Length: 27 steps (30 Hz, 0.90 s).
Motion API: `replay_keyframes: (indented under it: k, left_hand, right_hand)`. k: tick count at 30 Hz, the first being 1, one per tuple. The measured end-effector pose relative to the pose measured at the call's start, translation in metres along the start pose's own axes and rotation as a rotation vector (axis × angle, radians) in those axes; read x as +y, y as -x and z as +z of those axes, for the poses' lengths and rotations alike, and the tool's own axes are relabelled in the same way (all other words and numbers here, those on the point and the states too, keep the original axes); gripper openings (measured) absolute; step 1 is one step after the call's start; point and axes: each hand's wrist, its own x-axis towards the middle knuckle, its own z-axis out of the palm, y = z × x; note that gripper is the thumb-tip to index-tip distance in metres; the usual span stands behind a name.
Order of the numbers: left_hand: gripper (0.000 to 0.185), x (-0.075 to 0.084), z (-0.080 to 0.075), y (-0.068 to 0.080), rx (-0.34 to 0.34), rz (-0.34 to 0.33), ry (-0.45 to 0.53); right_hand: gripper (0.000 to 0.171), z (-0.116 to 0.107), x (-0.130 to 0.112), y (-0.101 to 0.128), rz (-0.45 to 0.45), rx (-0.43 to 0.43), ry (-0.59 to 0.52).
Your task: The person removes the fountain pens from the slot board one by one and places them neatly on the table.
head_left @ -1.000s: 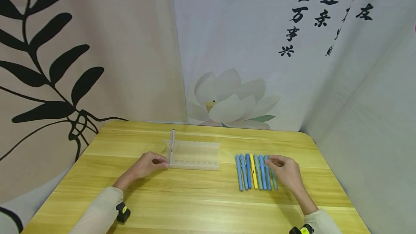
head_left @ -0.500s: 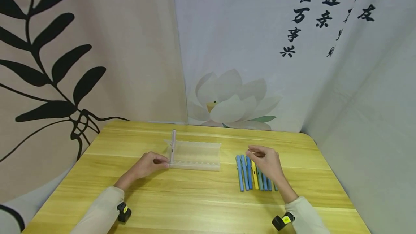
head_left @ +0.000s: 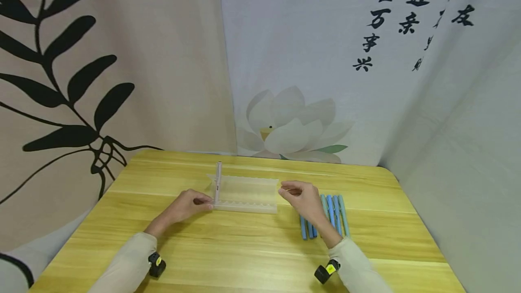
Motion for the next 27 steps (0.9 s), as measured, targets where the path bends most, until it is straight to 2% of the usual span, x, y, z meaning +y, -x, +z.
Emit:
replay_keyframes:
  k: [7,17,27]
  left_hand:
    - [0.024,-0.003,0.000,-0.001,0.005,-0.020,0.000]
    - [0.025,-0.002,0.001,0.000,-0.004,-0.002,0.004]
    - [0.024,-0.002,0.000,-0.001,-0.007,-0.008,0.000]
  right_hand:
    - [0.025,0.032,-0.011,-0.011,-0.065,-0.053,-0.023]
    - [0.026,0.076,-0.019,-0.024,-0.094,-0.145,-0.016]
    - [0.027,0.116,-0.023,-0.034,-0.067,-0.194,-0.041]
